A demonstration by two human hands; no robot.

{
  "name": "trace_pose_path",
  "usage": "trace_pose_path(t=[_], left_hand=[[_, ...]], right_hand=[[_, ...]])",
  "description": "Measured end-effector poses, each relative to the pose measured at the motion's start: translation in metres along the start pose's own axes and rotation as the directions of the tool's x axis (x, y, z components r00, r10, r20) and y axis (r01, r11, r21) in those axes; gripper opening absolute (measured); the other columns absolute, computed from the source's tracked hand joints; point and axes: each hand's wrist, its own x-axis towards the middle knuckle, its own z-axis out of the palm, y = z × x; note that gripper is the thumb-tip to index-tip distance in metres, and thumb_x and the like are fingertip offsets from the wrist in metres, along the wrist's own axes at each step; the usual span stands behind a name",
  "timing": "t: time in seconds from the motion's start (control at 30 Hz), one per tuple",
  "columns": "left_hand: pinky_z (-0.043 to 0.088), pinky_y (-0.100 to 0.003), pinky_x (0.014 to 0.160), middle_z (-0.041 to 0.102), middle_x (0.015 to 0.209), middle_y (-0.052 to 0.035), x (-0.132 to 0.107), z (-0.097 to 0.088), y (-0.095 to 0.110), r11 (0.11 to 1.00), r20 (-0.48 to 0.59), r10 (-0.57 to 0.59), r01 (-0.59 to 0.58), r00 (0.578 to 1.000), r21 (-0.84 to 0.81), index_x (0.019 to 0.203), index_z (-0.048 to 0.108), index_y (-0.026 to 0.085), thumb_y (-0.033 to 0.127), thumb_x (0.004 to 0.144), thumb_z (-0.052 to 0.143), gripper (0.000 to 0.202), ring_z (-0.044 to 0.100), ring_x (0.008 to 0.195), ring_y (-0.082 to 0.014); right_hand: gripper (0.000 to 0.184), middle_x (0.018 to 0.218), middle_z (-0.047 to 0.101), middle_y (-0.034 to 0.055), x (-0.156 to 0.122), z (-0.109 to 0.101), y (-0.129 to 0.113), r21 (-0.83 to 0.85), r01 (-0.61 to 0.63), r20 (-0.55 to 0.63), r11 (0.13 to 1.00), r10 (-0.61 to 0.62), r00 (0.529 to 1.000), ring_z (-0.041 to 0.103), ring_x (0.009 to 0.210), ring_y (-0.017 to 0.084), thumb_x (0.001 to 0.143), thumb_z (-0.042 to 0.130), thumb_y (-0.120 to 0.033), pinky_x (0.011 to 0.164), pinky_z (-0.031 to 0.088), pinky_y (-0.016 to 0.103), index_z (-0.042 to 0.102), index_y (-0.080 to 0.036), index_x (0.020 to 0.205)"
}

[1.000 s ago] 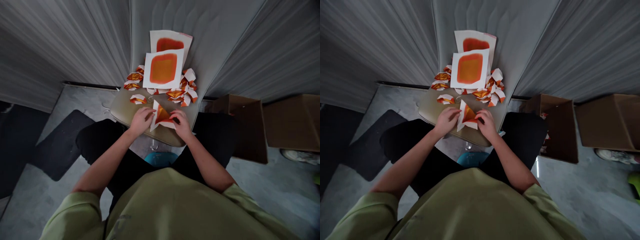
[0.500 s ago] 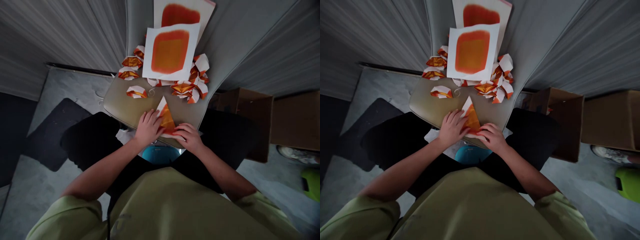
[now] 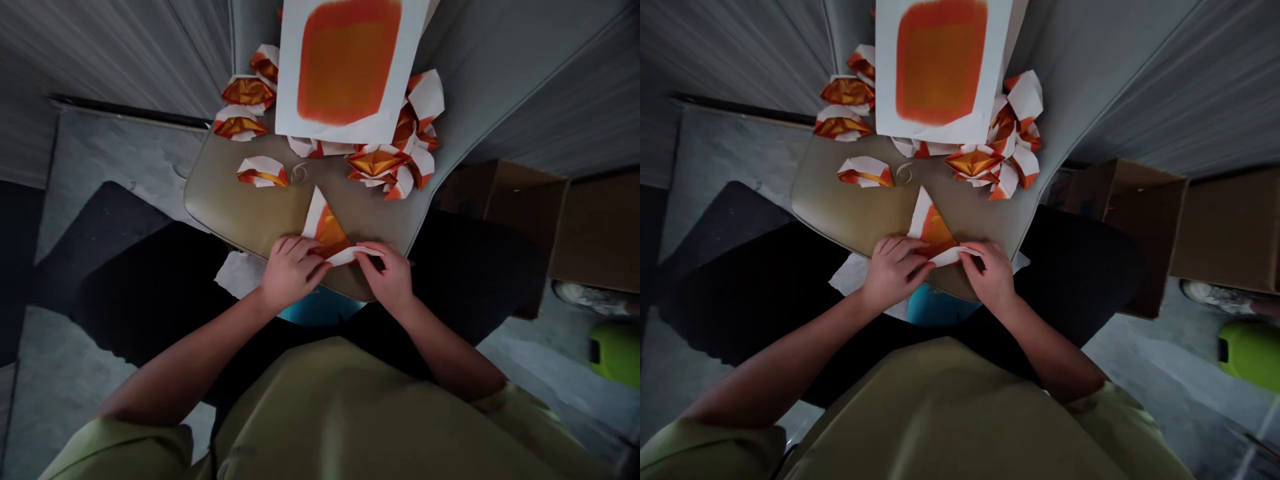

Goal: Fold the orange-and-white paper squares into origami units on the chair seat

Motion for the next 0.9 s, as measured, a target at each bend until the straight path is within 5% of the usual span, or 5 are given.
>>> trace_pose_path(t=[0.3, 0.43, 0.57, 0.7, 0.9], left_hand=[[0.049, -0.042, 0.091, 0.074, 0.116, -0.0075, -0.003, 0.008, 0.006, 0.995, -0.069, -0.090, 0.094, 0.993, 0.043, 0.102, 0.074, 0.021, 0.029, 0.095, 0.067, 0.013, 0.064, 0.104, -0.0263], [0.048, -0.042, 0.091, 0.073, 0.117, -0.0080, -0.004, 0.011, 0.005, 0.993, -0.076, -0.075, 0.082, 0.994, 0.083, 0.102, 0.074, 0.021, 0.028, 0.095, 0.066, 0.013, 0.063, 0.104, -0.0270], [0.047, -0.044, 0.093, 0.073, 0.120, -0.0081, -0.006, 0.015, 0.003, 0.992, -0.066, -0.068, 0.074, 0.996, 0.100, 0.103, 0.074, 0.022, 0.030, 0.096, 0.064, 0.015, 0.062, 0.107, -0.0278], [0.047, -0.045, 0.093, 0.072, 0.120, -0.0087, -0.007, 0.016, -0.001, 0.993, -0.058, -0.057, 0.062, 0.997, 0.097, 0.105, 0.074, 0.022, 0.032, 0.097, 0.062, 0.017, 0.062, 0.108, -0.0278], [0.046, -0.045, 0.101, 0.069, 0.133, -0.0091, -0.015, 0.008, -0.020, 0.994, -0.030, 0.042, -0.039, 0.999, 0.103, 0.117, 0.071, 0.024, 0.037, 0.099, 0.063, 0.024, 0.061, 0.120, -0.0281]], right_hand=[[0.059, 0.104, 0.070, 0.0087, -0.006, 0.013, 0.005, -0.086, -0.051, -0.101, 0.995, 0.042, 0.994, 0.067, 0.085, 0.023, 0.092, 0.070, -0.032, 0.080, 0.061, 0.043, 0.051, -0.022, 0.146], [0.073, 0.123, 0.062, 0.0116, -0.012, 0.009, 0.000, -0.190, 0.111, -0.237, 0.975, -0.155, 0.959, 0.064, 0.101, 0.025, 0.090, 0.073, -0.028, 0.087, 0.059, 0.044, 0.041, -0.028, 0.155], [0.063, 0.138, 0.063, 0.0079, -0.025, 0.013, -0.016, -0.300, 0.422, 0.066, 0.856, -0.423, 0.904, 0.053, 0.136, 0.032, 0.093, 0.068, -0.025, 0.113, 0.045, 0.052, 0.048, -0.035, 0.152], [0.071, 0.159, 0.050, 0.0152, -0.036, 0.025, -0.021, -0.423, 0.345, 0.335, 0.838, -0.209, 0.919, 0.035, 0.152, 0.040, 0.102, 0.049, -0.050, 0.122, 0.025, 0.069, 0.030, -0.021, 0.163], [0.085, 0.170, 0.030, 0.0187, -0.040, 0.024, -0.012, -0.514, 0.269, 0.355, 0.814, -0.083, 0.931, 0.025, 0.158, 0.041, 0.103, 0.042, -0.056, 0.123, 0.019, 0.070, 0.003, -0.018, 0.168]])
